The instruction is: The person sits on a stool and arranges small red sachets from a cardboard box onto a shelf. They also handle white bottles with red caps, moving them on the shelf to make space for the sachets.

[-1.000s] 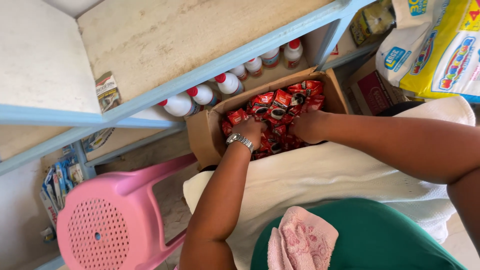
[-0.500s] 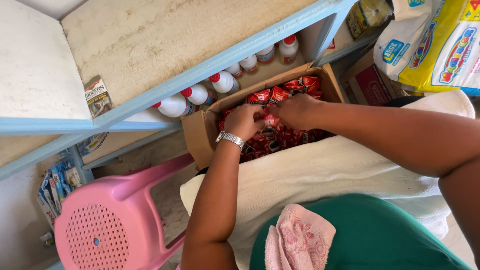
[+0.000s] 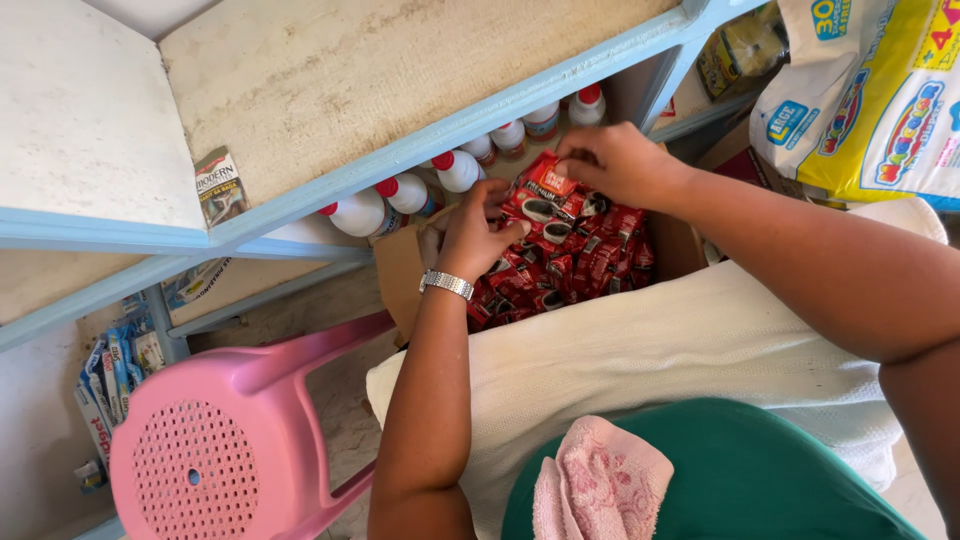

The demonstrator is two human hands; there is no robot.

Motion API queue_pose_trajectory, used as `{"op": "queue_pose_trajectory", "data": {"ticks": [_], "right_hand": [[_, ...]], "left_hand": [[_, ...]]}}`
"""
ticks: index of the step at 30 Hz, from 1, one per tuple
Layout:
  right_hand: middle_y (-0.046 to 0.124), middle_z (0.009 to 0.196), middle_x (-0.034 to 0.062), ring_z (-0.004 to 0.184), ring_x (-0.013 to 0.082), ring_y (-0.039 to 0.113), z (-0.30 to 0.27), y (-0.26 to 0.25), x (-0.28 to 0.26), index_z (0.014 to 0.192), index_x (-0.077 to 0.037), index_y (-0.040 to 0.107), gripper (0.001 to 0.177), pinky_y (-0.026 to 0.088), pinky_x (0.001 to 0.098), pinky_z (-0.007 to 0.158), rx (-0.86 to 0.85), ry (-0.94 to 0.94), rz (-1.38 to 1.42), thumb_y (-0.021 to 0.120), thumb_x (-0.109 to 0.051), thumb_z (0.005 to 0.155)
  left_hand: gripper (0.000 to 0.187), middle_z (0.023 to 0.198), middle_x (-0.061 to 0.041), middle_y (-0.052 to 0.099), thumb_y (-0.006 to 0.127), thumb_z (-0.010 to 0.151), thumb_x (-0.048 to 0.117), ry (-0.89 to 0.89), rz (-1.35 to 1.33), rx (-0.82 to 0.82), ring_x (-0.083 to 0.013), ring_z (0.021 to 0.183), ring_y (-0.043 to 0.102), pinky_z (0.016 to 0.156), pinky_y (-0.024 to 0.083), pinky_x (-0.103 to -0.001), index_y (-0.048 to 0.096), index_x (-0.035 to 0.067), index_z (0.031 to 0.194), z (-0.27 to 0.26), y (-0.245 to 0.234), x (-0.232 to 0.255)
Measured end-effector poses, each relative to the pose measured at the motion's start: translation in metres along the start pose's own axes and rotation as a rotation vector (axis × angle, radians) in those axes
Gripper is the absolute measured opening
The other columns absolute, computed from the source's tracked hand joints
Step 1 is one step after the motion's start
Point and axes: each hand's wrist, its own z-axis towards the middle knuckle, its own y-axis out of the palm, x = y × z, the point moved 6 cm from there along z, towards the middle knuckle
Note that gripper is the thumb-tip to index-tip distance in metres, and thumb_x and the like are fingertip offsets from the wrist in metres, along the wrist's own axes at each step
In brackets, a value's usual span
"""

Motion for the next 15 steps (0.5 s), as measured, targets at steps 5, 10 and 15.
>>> {"op": "queue_pose_trajectory", "data": {"ticks": [5,10,15], "right_hand": [[0.074,0.089,0.0086,0.078,0.0139,0.065,0.004,-0.012,0.009,0.109,-0.001,0.069,0.023,0.053,0.0318,0.070,0.028,0.032,0.184,0.071,-0.022,0.100],[0.071,0.093,0.0037,0.084,0.0069,0.062,0.001,-0.013,-0.004,0.109,0.000,0.066,0.026,0.052,0.0250,0.073,0.035,-0.042,0.390,0.072,-0.021,0.096],[0.070,0.089,0.0016,0.081,0.0053,0.060,-0.001,-0.019,-0.010,0.107,0.000,0.069,0.020,0.052,0.0241,0.072,0.049,-0.021,0.435,0.068,-0.020,0.102]], "left_hand": [[0.045,0.100,-0.006,0.076,0.080,0.088,0.016,-0.240,-0.306,-0.056,-0.0114,0.090,0.072,0.080,0.059,-0.028,0.062,0.001,0.127,0.008,0.003,-0.041],[0.035,0.092,-0.006,0.077,0.079,0.090,0.015,-0.234,-0.278,-0.018,-0.0090,0.081,0.072,0.072,0.059,-0.024,0.067,-0.001,0.118,0.005,-0.007,-0.028],[0.020,0.091,-0.002,0.075,0.079,0.091,0.014,-0.204,-0.333,0.005,-0.0072,0.077,0.067,0.068,0.056,-0.024,0.069,0.001,0.103,0.004,-0.019,-0.025]]}}
